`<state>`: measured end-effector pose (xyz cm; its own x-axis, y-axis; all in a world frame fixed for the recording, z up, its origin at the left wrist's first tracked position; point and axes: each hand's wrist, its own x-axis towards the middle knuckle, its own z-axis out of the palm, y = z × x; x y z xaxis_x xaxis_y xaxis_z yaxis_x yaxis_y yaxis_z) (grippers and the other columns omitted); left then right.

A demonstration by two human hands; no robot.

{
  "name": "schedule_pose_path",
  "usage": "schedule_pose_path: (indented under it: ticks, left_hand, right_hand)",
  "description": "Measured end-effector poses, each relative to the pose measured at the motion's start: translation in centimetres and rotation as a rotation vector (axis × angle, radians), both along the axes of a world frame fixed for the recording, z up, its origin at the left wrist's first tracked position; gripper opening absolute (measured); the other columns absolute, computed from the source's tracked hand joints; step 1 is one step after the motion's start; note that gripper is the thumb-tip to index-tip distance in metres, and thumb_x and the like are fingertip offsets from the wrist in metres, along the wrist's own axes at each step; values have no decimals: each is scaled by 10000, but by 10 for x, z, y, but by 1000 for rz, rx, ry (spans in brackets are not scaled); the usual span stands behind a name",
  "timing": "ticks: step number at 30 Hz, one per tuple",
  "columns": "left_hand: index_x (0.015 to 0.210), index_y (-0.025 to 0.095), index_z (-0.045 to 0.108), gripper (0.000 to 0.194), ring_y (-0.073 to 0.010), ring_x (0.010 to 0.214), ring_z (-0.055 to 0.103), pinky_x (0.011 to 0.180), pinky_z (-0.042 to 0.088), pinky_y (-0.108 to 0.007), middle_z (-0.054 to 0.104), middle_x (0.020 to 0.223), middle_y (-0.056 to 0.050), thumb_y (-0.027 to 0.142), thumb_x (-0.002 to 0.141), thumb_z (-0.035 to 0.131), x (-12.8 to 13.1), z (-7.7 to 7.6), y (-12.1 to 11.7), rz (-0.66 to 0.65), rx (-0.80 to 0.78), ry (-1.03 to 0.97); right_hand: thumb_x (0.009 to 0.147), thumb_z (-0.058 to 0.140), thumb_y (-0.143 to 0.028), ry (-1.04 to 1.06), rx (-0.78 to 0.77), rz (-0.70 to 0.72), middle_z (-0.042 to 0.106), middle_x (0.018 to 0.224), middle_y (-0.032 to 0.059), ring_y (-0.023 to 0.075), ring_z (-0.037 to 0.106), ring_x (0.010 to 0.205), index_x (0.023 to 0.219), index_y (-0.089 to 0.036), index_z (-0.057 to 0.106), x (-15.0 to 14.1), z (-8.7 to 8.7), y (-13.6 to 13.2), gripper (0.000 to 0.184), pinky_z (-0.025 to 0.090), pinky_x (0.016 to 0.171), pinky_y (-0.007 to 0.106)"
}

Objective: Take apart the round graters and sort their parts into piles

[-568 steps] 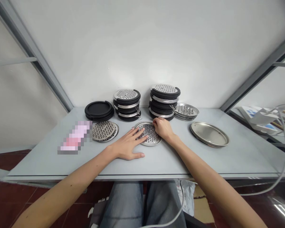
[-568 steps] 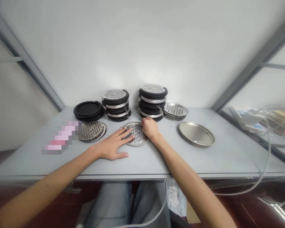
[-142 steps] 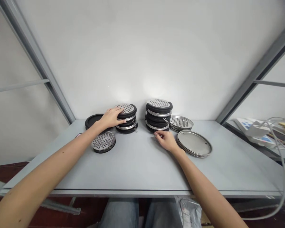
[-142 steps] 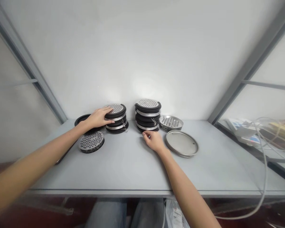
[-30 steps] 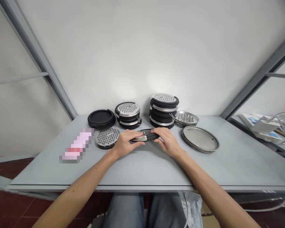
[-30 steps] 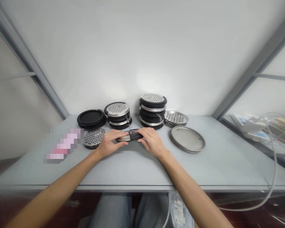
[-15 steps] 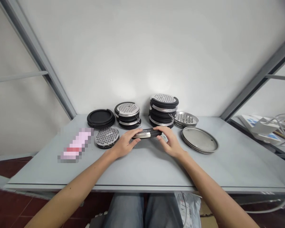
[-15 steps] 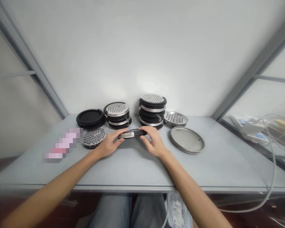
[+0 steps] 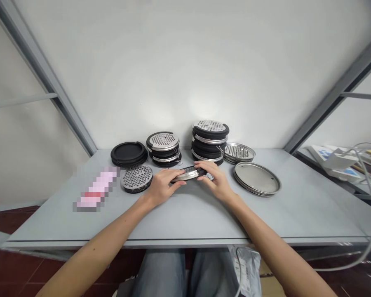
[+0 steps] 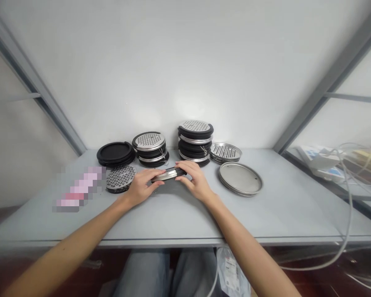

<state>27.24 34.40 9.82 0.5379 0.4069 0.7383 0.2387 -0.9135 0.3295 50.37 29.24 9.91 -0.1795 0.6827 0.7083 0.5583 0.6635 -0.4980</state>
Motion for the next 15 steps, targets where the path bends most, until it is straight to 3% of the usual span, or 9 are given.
schedule_pose_path:
  ticks: [8,12,15]
  left_hand:
    - [1075,199,681,303,-236,938,702,823,523,-382,737,1032,-84,383,835,681,1,-1,0,34,78,-35]
    - [1075,210,679,306,-235,1020,672,911,502,-398,729,1054,-74,392,829,679,-4,4,-1,-30,-65,11]
    - [1220,193,605,461,-270,1241,532,1045,414,-443,616,1280,-112,440,833,645,-7,4,-2,-41,-222,183]
  right_hand:
    - [802,704,-369,98,-63,117,682,1149,85,256,588,1117,1119,-261,678,7,6,3,336,440,1003,467]
    - [717,784,-354,121,-133,178,716,1073,81,261,611,1087,1057,-254,720,11,7,3,360,474,973,461]
    - [659,824,-356,126,-203,240,722,1058,86,266,616,1086,989,-249,746,8,4,4,356,482,966,465]
